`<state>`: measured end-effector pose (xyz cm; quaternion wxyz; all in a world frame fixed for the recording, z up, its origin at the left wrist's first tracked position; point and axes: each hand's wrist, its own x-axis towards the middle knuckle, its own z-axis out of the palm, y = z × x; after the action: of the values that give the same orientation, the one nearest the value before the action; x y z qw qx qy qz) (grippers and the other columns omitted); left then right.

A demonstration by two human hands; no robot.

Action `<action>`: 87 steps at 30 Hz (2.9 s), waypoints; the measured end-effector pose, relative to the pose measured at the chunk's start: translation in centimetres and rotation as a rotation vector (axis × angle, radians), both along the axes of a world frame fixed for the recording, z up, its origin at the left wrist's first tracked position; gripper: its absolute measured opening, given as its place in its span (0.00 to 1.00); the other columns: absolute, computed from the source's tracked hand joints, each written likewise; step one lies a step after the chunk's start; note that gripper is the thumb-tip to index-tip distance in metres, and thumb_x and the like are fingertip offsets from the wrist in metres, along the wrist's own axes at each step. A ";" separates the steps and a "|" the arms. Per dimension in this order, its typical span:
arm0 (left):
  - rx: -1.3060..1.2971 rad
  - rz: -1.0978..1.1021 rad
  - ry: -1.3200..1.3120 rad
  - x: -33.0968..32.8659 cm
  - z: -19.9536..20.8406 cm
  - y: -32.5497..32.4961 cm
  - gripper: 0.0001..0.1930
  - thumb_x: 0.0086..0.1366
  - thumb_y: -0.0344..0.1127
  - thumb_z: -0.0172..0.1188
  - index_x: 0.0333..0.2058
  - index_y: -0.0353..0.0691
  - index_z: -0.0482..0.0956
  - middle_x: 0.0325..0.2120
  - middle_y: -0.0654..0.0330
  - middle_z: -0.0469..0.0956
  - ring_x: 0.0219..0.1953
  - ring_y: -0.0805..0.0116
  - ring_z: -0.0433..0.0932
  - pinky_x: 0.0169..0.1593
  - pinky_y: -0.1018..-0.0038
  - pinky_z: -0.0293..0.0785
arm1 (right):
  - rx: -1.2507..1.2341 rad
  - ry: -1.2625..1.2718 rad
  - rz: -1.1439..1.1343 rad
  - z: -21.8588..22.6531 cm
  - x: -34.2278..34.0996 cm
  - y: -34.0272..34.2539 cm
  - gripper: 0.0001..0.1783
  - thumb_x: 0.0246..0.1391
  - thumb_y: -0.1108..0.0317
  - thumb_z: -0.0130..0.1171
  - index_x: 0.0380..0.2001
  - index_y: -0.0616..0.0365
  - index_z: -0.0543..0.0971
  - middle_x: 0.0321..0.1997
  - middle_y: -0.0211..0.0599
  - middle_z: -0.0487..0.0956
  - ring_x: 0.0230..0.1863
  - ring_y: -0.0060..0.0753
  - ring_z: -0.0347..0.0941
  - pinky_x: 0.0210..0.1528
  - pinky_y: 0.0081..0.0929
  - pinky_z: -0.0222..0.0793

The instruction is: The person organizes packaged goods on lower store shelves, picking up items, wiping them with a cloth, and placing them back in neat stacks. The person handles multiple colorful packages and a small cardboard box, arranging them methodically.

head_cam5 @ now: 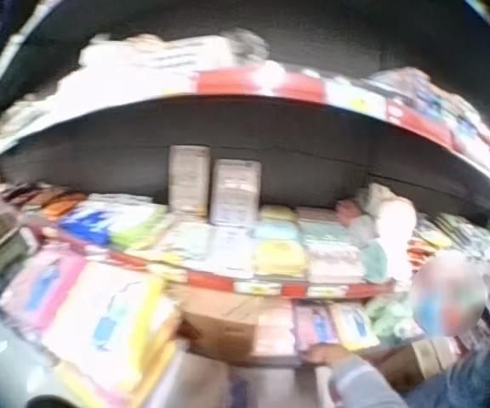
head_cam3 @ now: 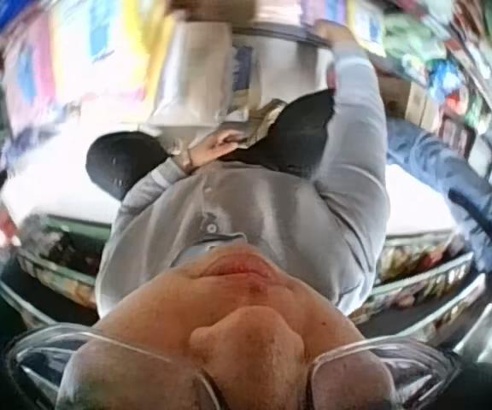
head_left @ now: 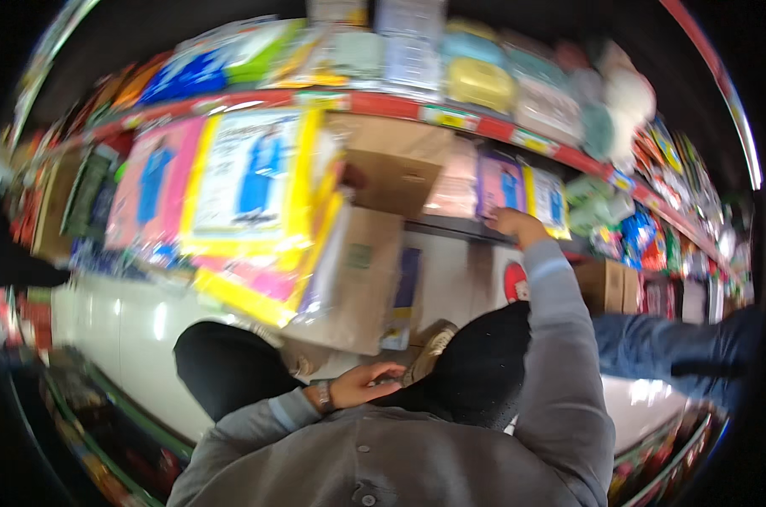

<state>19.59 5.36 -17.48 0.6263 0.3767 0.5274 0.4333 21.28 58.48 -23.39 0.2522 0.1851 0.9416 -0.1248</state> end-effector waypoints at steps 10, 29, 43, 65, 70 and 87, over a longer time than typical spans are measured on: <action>0.257 0.223 0.126 1.5 1.5 -3.6 0.23 0.64 0.40 0.61 0.53 0.34 0.71 0.46 0.55 0.75 0.49 0.68 0.74 0.54 0.71 0.70 | -0.927 1.000 -0.304 18.5 -5.2 -27.0 0.14 0.62 0.64 0.53 0.47 0.61 0.76 0.38 0.34 0.80 0.39 0.22 0.74 0.40 0.20 0.71; 0.575 0.692 -0.635 -5.5 8.2 -9.8 0.39 0.70 0.63 0.29 0.59 0.29 0.64 0.57 0.48 0.69 0.59 0.55 0.68 0.63 0.61 0.60 | -1.636 1.086 -0.414 23.5 -0.9 -39.9 0.28 0.56 0.76 0.54 0.60 0.62 0.62 0.48 0.40 0.76 0.45 0.35 0.76 0.31 0.30 0.78; 0.609 1.216 -0.587 -4.0 13.4 -15.9 0.21 0.69 0.32 0.52 0.58 0.34 0.64 0.53 0.55 0.73 0.53 0.61 0.74 0.57 0.66 0.70 | -1.263 0.730 -0.196 20.9 6.3 -41.4 0.17 0.61 0.61 0.56 0.48 0.62 0.74 0.47 0.33 0.78 0.46 0.23 0.73 0.50 0.23 0.68; 0.704 1.478 -0.648 -3.8 9.8 -26.2 0.23 0.70 0.38 0.51 0.60 0.37 0.62 0.57 0.53 0.70 0.56 0.57 0.72 0.59 0.61 0.69 | -1.295 1.230 -0.596 19.1 -17.9 -38.6 0.43 0.42 0.86 0.59 0.64 0.53 0.63 0.59 0.43 0.68 0.54 0.36 0.69 0.50 0.29 0.70; 0.762 1.400 -0.699 -4.3 7.9 -27.0 0.24 0.70 0.39 0.50 0.61 0.36 0.61 0.57 0.52 0.69 0.58 0.54 0.70 0.61 0.57 0.67 | -1.085 1.416 -0.379 24.3 -13.0 -39.9 0.37 0.47 0.89 0.53 0.62 0.55 0.65 0.60 0.42 0.67 0.56 0.33 0.68 0.56 0.26 0.66; 0.770 1.351 -0.721 -4.6 5.8 -28.5 0.25 0.70 0.39 0.51 0.61 0.36 0.60 0.58 0.52 0.69 0.57 0.52 0.71 0.60 0.55 0.67 | -1.176 0.861 -0.218 24.7 -27.0 -43.3 0.30 0.57 0.62 0.60 0.62 0.54 0.66 0.48 0.40 0.75 0.47 0.28 0.71 0.47 0.24 0.68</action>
<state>15.00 -23.18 -11.70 0.1916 0.0073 0.2235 0.9557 -5.69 15.19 1.27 -0.0960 0.0467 0.7110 -0.6950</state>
